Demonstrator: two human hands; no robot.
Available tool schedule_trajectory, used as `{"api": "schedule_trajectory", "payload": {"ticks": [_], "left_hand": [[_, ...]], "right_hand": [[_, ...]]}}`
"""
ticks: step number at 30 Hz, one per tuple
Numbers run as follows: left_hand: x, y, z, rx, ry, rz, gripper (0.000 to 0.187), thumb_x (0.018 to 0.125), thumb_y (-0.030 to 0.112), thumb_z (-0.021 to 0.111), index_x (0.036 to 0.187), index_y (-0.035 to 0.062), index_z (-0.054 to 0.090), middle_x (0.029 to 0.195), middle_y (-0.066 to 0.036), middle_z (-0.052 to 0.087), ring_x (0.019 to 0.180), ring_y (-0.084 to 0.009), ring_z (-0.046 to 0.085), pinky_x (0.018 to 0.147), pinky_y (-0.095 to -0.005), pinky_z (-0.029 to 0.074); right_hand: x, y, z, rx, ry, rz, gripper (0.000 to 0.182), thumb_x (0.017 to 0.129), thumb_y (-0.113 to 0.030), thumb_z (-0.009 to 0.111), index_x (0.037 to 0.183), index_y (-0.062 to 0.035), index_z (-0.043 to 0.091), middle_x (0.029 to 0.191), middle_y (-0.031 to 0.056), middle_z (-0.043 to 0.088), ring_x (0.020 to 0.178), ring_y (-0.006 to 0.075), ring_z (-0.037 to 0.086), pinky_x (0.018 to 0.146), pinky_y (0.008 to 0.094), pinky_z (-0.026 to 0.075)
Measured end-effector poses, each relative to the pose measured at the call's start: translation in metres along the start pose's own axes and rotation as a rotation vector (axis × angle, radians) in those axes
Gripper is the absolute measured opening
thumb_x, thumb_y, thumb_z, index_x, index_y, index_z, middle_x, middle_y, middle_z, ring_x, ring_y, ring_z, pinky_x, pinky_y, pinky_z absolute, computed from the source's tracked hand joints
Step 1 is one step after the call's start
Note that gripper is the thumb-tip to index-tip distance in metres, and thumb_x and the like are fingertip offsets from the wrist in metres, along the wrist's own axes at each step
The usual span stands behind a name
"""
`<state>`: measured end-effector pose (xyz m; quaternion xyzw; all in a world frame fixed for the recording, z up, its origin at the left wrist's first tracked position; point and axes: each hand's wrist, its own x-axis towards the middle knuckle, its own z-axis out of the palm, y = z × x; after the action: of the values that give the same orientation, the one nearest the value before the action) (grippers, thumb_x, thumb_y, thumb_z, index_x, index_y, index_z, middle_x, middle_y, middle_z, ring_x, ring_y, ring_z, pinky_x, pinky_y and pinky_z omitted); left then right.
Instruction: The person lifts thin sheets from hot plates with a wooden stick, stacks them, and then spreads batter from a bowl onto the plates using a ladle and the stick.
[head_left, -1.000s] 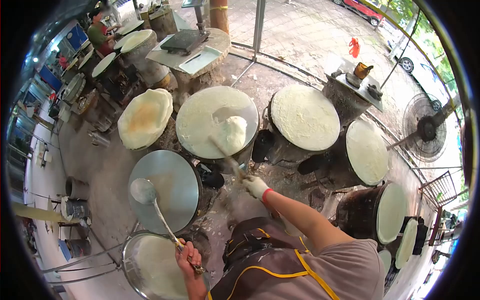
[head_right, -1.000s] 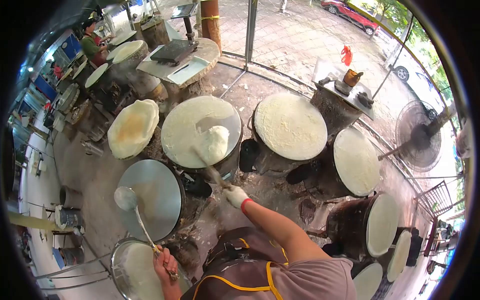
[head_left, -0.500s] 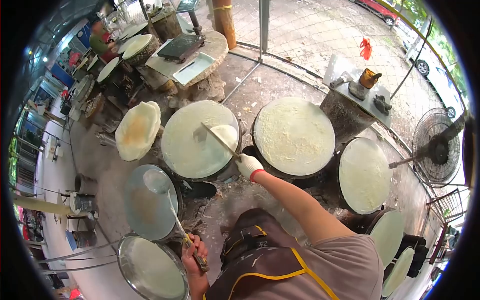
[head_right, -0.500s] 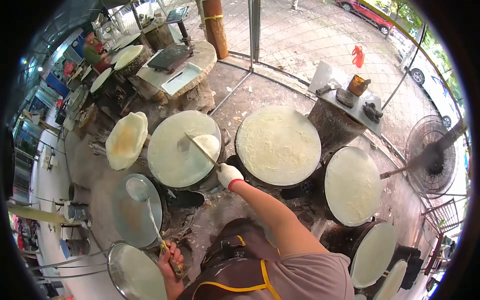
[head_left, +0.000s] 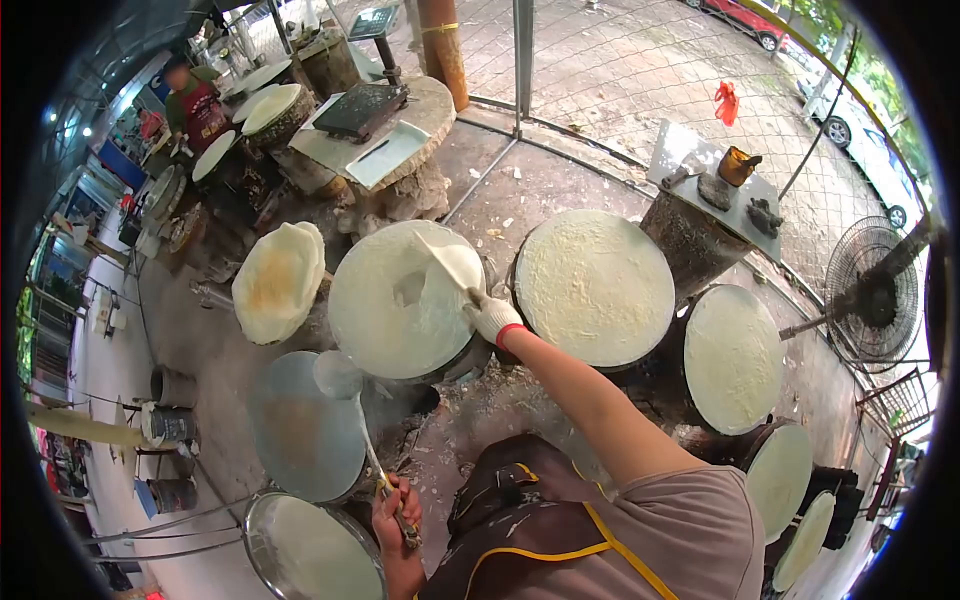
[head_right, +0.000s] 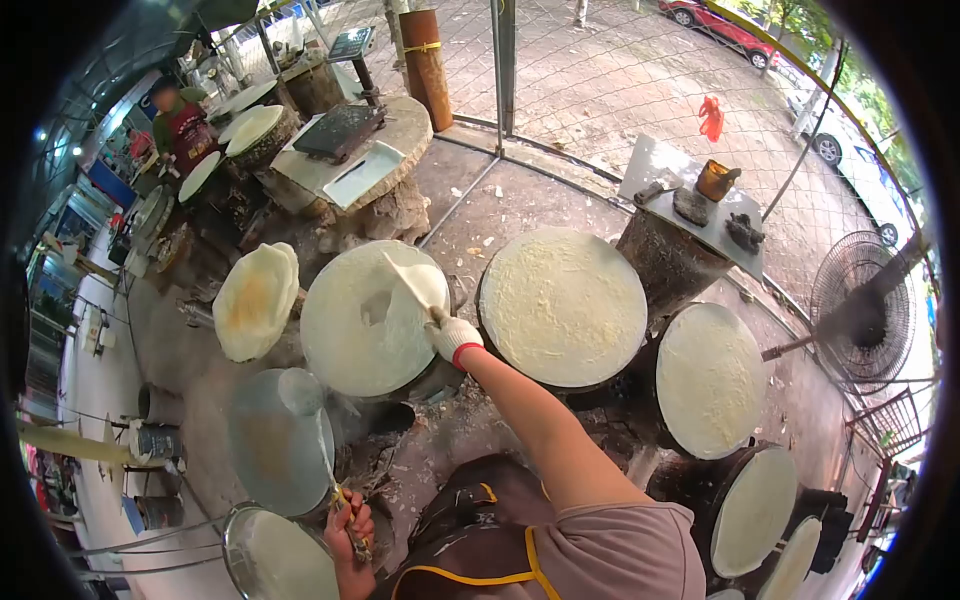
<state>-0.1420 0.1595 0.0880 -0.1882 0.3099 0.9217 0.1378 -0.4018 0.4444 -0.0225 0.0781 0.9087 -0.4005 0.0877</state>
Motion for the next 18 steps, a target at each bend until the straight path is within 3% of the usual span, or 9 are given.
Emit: {"api": "schedule_trajectory", "payload": {"ticks": [4, 7, 9, 11, 13, 14, 15, 17, 18], "left_hand": [[0.008, 0.009, -0.012, 0.04, -0.04, -0.068, 0.022, 0.083, 0.004, 0.055, 0.104, 0.005, 0.047, 0.081, -0.007, 0.047, 0.052, -0.0108, 0.039, 0.041, -0.0221, 0.034], [0.012, 0.014, -0.025, 0.055, -0.009, -0.138, 0.021, 0.083, 0.002, 0.054, 0.103, 0.0046, 0.047, 0.079, -0.007, 0.047, 0.051, -0.0108, 0.039, 0.041, -0.0223, 0.033], [0.016, 0.014, -0.033, 0.062, 0.015, -0.174, 0.019, 0.084, 0.002, 0.053, 0.102, 0.005, 0.047, 0.079, -0.007, 0.049, 0.05, -0.0109, 0.039, 0.041, -0.0226, 0.033], [0.021, 0.016, -0.032, 0.078, 0.023, -0.2, 0.017, 0.085, 0.003, 0.053, 0.101, 0.0053, 0.047, 0.079, -0.008, 0.049, 0.05, -0.011, 0.039, 0.041, -0.0225, 0.033], [0.024, 0.015, -0.034, 0.098, 0.028, -0.216, 0.015, 0.086, 0.005, 0.052, 0.1, 0.0054, 0.047, 0.078, -0.008, 0.05, 0.049, -0.0111, 0.04, 0.04, -0.0225, 0.034], [0.026, 0.015, -0.034, 0.11, 0.029, -0.222, 0.015, 0.086, 0.006, 0.052, 0.1, 0.0054, 0.047, 0.078, -0.008, 0.05, 0.049, -0.0112, 0.04, 0.04, -0.0225, 0.034], [0.029, 0.015, -0.033, 0.108, 0.029, -0.227, 0.014, 0.087, 0.006, 0.052, 0.1, 0.0055, 0.047, 0.077, -0.008, 0.05, 0.048, -0.0112, 0.04, 0.04, -0.0226, 0.034], [0.032, 0.013, -0.031, 0.112, 0.035, -0.236, 0.013, 0.088, 0.007, 0.051, 0.1, 0.0056, 0.048, 0.076, -0.008, 0.05, 0.047, -0.0113, 0.041, 0.039, -0.0227, 0.035], [0.033, 0.012, -0.027, 0.104, 0.044, -0.242, 0.013, 0.088, 0.007, 0.051, 0.1, 0.0055, 0.048, 0.075, -0.008, 0.05, 0.047, -0.0113, 0.041, 0.039, -0.0227, 0.035]], "right_hand": [[-0.065, -0.005, 0.009, 0.328, -0.178, -0.034, 0.037, 0.089, -0.027, 0.052, 0.121, -0.009, 0.054, 0.095, 0.013, 0.065, 0.087, 0.0219, 0.063, 0.076, 0.0324, 0.047], [-0.084, -0.002, 0.032, 0.66, 0.249, 0.36, 0.038, 0.088, -0.024, 0.052, 0.122, -0.008, 0.055, 0.09, 0.0099, 0.067, 0.076, 0.0136, 0.06, 0.069, 0.0257, 0.046], [-0.068, 0.002, 0.07, 0.728, 0.288, 0.374, 0.037, 0.088, -0.024, 0.053, 0.121, -0.0087, 0.056, 0.085, 0.0056, 0.066, 0.068, 0.0101, 0.055, 0.062, 0.0242, 0.045], [-0.048, 0.001, 0.085, 0.866, 0.176, 0.279, 0.037, 0.086, -0.026, 0.057, 0.118, -0.0077, 0.059, 0.08, 0.0044, 0.064, 0.065, 0.0101, 0.052, 0.059, 0.0247, 0.043], [-0.04, 0.009, 0.064, 0.695, 0.102, 0.165, 0.036, 0.085, -0.028, 0.058, 0.114, -0.0075, 0.061, 0.076, 0.0046, 0.064, 0.064, 0.0085, 0.052, 0.057, 0.0239, 0.043], [-0.041, 0.012, 0.054, 0.642, 0.2, 0.206, 0.034, 0.085, -0.027, 0.058, 0.112, -0.0088, 0.063, 0.074, 0.0043, 0.064, 0.061, 0.0081, 0.052, 0.056, 0.0248, 0.042], [-0.039, 0.022, 0.058, 0.764, 0.313, 0.265, 0.034, 0.085, -0.028, 0.057, 0.113, -0.0088, 0.062, 0.075, 0.0047, 0.065, 0.063, 0.0091, 0.054, 0.059, 0.0255, 0.044], [-0.037, 0.039, 0.079, 0.746, 0.24, 0.376, 0.037, 0.085, -0.029, 0.056, 0.114, -0.0066, 0.061, 0.078, 0.006, 0.066, 0.068, 0.0106, 0.056, 0.065, 0.0264, 0.046], [-0.017, 0.061, 0.112, 0.8, 0.242, 0.226, 0.036, 0.086, -0.029, 0.055, 0.114, -0.0068, 0.061, 0.079, 0.0073, 0.066, 0.072, 0.0107, 0.058, 0.069, 0.0256, 0.046]]}}
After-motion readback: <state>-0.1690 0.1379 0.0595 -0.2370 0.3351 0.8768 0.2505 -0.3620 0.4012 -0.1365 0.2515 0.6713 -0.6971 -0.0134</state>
